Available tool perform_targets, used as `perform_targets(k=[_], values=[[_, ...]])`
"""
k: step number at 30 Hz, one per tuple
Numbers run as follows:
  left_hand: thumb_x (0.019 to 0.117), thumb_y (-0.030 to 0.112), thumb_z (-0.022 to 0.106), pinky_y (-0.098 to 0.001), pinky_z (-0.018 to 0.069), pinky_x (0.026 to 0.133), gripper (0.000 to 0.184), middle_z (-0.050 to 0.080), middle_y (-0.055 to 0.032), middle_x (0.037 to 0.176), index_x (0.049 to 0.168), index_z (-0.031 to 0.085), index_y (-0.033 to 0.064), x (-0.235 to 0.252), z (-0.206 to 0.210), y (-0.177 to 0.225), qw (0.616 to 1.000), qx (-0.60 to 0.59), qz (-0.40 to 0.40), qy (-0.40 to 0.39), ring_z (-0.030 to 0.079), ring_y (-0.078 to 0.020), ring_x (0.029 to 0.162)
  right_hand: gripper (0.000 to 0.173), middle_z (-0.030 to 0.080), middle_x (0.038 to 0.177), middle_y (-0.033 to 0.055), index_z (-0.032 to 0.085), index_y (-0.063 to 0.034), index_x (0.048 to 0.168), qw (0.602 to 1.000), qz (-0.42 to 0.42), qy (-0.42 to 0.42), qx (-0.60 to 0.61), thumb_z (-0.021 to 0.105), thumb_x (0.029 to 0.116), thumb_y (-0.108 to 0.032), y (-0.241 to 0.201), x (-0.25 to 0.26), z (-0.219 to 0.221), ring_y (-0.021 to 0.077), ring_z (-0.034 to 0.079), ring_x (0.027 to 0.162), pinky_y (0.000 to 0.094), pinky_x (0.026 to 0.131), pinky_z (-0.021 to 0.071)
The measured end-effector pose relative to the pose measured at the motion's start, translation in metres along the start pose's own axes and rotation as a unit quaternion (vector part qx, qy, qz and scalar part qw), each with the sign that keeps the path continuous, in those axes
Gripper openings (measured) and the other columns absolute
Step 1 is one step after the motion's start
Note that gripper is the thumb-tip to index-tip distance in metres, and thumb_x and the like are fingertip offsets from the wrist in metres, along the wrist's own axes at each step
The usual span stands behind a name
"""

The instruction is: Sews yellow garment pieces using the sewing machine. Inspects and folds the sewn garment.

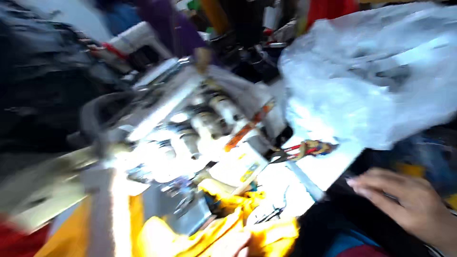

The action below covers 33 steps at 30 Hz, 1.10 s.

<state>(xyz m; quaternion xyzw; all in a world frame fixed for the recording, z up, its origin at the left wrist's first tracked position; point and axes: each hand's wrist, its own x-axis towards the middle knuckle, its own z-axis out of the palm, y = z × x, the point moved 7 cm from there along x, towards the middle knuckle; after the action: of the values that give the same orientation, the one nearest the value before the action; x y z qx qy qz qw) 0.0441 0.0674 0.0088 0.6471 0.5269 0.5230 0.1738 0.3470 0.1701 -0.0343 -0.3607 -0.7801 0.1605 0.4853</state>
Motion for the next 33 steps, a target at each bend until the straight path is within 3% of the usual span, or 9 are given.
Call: perform_targets(k=[4,7,11,15,18,23,26,29,33], values=[[0.1005,0.014,0.060,-0.0194,0.0508,0.099,0.019,0.075,0.0016,0.102,0.100,0.077,0.0047,-0.005,0.000,-0.009,0.999,0.004,-0.042,0.020,0.065,0.0016,0.107,0.024,0.073,0.094,0.0141,0.074,-0.0036,0.103,0.958,-0.101,-0.146,0.226,0.058,0.1055,-0.021,-0.092,0.025,0.069,0.0209,0.069,0.097,0.0287,0.093,0.0525],[0.1001,0.015,0.061,-0.0184,0.0514,0.095,0.021,0.073,-0.0057,0.096,0.094,0.073,-0.0011,-0.009,-0.001,-0.002,0.998,0.012,0.021,0.060,0.066,-0.0025,0.103,0.023,0.073,0.102,0.0161,0.075,-0.0016,0.105,0.937,-0.138,-0.175,0.270,0.058,0.1049,-0.017,-0.134,0.048,0.107,0.0227,0.068,0.104,0.0293,0.097,0.0501],[0.1036,0.019,0.056,-0.0183,0.0511,0.094,0.018,0.070,0.0015,0.101,0.098,0.070,0.0081,-0.032,-0.029,0.021,0.976,0.093,0.096,0.169,0.064,-0.0015,0.103,0.026,0.074,0.108,0.0166,0.076,-0.0025,0.106,0.940,-0.107,-0.168,0.277,0.059,0.1038,-0.022,-0.138,0.063,0.153,0.0183,0.067,0.111,0.0270,0.102,0.0479],[0.1055,0.018,0.051,-0.0193,0.0466,0.104,0.021,0.068,0.0112,0.120,0.108,0.072,0.0128,-0.055,-0.112,0.028,0.917,0.194,-0.003,0.349,0.057,0.0037,0.121,0.025,0.074,0.106,0.0217,0.075,0.0032,0.105,0.939,-0.112,-0.206,0.252,0.060,0.1019,-0.016,-0.134,0.062,0.165,0.0254,0.069,0.108,0.0325,0.102,0.0487],[0.0999,0.008,0.050,-0.0316,0.0442,0.108,0.034,0.060,-0.0247,0.133,0.123,0.062,-0.0151,-0.059,-0.162,0.008,0.869,0.264,-0.154,0.389,0.055,-0.0200,0.129,0.025,0.074,0.102,0.0229,0.075,0.0049,0.104,0.929,-0.131,-0.246,0.244,0.058,0.1025,-0.013,-0.133,0.061,0.169,0.0302,0.070,0.101,0.0379,0.097,0.0515],[0.0947,0.022,0.068,-0.0693,0.0345,0.109,0.033,0.062,-0.0277,0.134,0.116,0.074,-0.0023,-0.042,-0.162,-0.034,0.853,0.373,-0.275,0.238,0.050,-0.0521,0.133,0.025,0.074,0.101,0.0232,0.075,0.0053,0.105,0.924,-0.145,-0.270,0.229,0.057,0.1026,-0.011,-0.134,0.057,0.174,0.0353,0.071,0.099,0.0445,0.094,0.0539],[0.0901,0.003,0.068,-0.0610,0.0393,0.108,0.020,0.070,-0.0250,0.120,0.106,0.074,-0.0078,-0.039,-0.158,-0.026,0.867,0.341,-0.232,0.279,0.059,-0.0439,0.125,0.024,0.074,0.101,0.0240,0.075,0.0060,0.104,0.925,-0.147,-0.273,0.222,0.058,0.1020,-0.010,-0.136,0.057,0.173,0.0370,0.072,0.098,0.0463,0.094,0.0543],[0.0899,-0.004,0.061,-0.0224,0.0550,0.088,0.016,0.073,-0.0074,0.097,0.102,0.070,-0.0085,-0.045,-0.162,0.007,0.897,0.215,-0.110,0.371,0.068,-0.0062,0.094,0.023,0.074,0.099,0.0244,0.075,0.0077,0.102,0.922,-0.145,-0.255,0.252,0.058,0.1013,-0.008,-0.138,0.059,0.169,0.0341,0.071,0.097,0.0421,0.094,0.0529],[0.0999,0.019,0.060,-0.0117,0.0517,0.091,0.026,0.071,0.0247,0.110,0.113,0.074,0.0362,-0.057,-0.172,0.081,0.942,0.035,0.048,0.330,0.063,0.0108,0.103,0.026,0.075,0.098,0.0249,0.075,0.0079,0.101,0.923,-0.105,-0.231,0.288,0.058,0.1014,-0.011,-0.145,0.062,0.146,0.0294,0.073,0.096,0.0375,0.095,0.0542]])
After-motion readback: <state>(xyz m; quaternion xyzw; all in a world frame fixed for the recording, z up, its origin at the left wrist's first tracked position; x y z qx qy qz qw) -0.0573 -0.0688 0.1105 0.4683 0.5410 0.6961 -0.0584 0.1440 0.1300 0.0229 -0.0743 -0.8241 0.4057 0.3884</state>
